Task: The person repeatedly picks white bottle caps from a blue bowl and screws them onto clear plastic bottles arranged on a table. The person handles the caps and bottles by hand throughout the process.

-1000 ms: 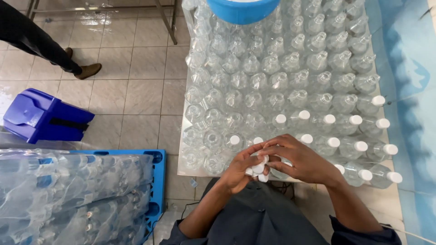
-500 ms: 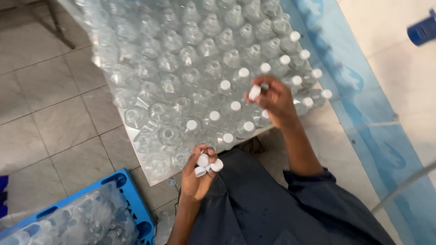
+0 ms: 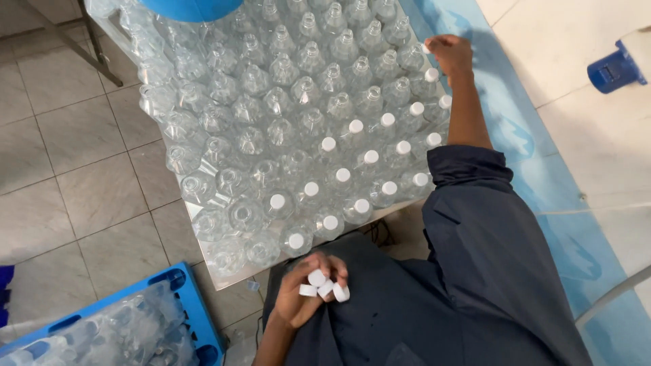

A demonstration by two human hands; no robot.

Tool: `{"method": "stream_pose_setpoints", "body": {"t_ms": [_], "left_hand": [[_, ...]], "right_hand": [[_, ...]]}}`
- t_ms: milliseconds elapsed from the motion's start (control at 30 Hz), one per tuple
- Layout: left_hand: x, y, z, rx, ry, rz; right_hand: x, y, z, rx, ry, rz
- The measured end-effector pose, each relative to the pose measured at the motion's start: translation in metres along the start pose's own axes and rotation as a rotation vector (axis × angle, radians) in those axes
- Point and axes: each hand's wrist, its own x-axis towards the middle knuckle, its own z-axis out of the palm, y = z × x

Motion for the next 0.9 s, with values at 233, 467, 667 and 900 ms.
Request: {"method": "stream_pose_setpoints", "body": {"t_ms": [233,467,667,900], "left_hand": [[0.051,-0.003,0.039,0.324,0.043,-0.281],[0.086,-0.012,0.050,0.549,-0.020,-0.238],[0.105,-0.043,0.015,0.211,0.129,-0.119],[0.142,-0.046,0.030,0.003,0.128,0.109]], "right_hand": [[0.005,-0.029,0.004,0.153,-0.352,0.234],[0.021,-0.026,-0.007,0.257,-0.684,0.327],[0.037,0.008,0.008,0.413,-0.626,0.313],[0.032,0.010,0.003,0.427,-0.594,0.273]]}}
